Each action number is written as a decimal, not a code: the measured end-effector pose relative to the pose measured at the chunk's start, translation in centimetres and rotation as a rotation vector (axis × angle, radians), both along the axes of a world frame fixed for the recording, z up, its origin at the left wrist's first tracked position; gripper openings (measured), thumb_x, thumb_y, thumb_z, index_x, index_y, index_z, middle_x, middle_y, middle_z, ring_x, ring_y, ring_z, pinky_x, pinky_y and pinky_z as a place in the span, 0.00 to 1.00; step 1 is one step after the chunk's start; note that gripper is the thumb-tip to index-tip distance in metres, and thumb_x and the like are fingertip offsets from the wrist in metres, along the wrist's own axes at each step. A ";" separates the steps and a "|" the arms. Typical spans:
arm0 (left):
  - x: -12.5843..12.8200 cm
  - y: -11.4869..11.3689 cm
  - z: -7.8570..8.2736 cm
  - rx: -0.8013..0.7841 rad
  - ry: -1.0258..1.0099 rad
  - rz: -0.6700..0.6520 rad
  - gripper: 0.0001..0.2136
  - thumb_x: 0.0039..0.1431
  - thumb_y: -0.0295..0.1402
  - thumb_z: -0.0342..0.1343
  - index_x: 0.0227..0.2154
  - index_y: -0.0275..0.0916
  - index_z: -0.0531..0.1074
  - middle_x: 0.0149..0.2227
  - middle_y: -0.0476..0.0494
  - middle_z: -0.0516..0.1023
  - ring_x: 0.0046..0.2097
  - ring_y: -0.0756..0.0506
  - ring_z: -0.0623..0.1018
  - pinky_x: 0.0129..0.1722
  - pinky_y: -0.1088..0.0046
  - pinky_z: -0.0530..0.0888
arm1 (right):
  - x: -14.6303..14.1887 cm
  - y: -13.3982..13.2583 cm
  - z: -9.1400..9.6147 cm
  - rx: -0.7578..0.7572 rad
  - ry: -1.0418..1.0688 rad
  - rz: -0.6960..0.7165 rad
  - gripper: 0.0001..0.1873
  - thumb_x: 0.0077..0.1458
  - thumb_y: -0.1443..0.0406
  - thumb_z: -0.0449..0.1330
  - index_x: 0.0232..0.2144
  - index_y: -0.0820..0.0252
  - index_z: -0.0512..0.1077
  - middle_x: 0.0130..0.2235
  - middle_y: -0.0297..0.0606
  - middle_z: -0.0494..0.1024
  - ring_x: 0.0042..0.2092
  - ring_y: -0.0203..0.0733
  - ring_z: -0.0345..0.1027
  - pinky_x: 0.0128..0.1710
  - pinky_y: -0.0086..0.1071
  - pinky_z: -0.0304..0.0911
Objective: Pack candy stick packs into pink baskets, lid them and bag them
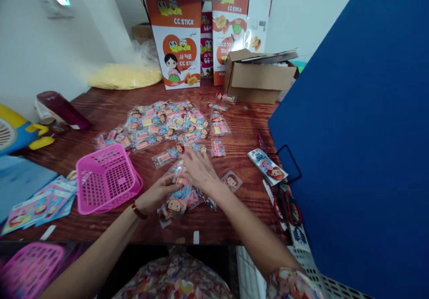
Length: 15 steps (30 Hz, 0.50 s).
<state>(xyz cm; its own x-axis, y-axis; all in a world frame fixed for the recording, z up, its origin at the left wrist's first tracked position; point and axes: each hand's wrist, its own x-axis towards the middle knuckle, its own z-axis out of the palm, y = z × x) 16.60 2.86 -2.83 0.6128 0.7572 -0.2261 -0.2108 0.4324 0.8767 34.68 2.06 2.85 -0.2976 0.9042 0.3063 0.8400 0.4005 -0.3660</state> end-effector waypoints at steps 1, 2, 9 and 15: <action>0.0 -0.2 -0.2 -0.007 -0.006 0.047 0.15 0.44 0.33 0.71 0.37 0.37 0.77 0.36 0.45 0.81 0.34 0.48 0.79 0.37 0.73 0.75 | 0.3 -0.5 -0.9 -0.013 0.196 -0.111 0.18 0.58 0.63 0.60 0.51 0.60 0.67 0.53 0.47 0.71 0.55 0.49 0.63 0.55 0.44 0.57; 0.1 -0.4 -0.3 -0.009 -0.014 0.093 0.15 0.45 0.35 0.70 0.37 0.37 0.77 0.35 0.46 0.81 0.32 0.48 0.78 0.36 0.73 0.75 | 0.5 -1.0 -2.0 -0.062 0.409 -0.213 0.19 0.59 0.60 0.58 0.51 0.59 0.67 0.52 0.46 0.71 0.52 0.48 0.65 0.53 0.43 0.60; 2.5 -3.3 -1.8 0.153 -0.047 0.261 0.19 0.48 0.35 0.66 0.44 0.42 0.72 0.46 0.46 0.79 0.48 0.44 0.77 0.51 0.69 0.72 | -3.3 -4.5 -8.7 -0.372 1.226 -0.283 0.18 0.47 0.55 0.65 0.38 0.58 0.72 0.38 0.35 0.78 0.40 0.42 0.70 0.43 0.35 0.66; 1.2 -6.7 -2.2 0.487 0.337 0.092 0.23 0.61 0.39 0.55 0.59 0.48 0.62 0.55 0.41 0.74 0.54 0.41 0.75 0.56 0.61 0.69 | 3.4 -6.7 -5.7 -0.433 1.017 -0.301 0.15 0.46 0.54 0.65 0.31 0.58 0.74 0.31 0.32 0.75 0.33 0.39 0.68 0.33 0.32 0.65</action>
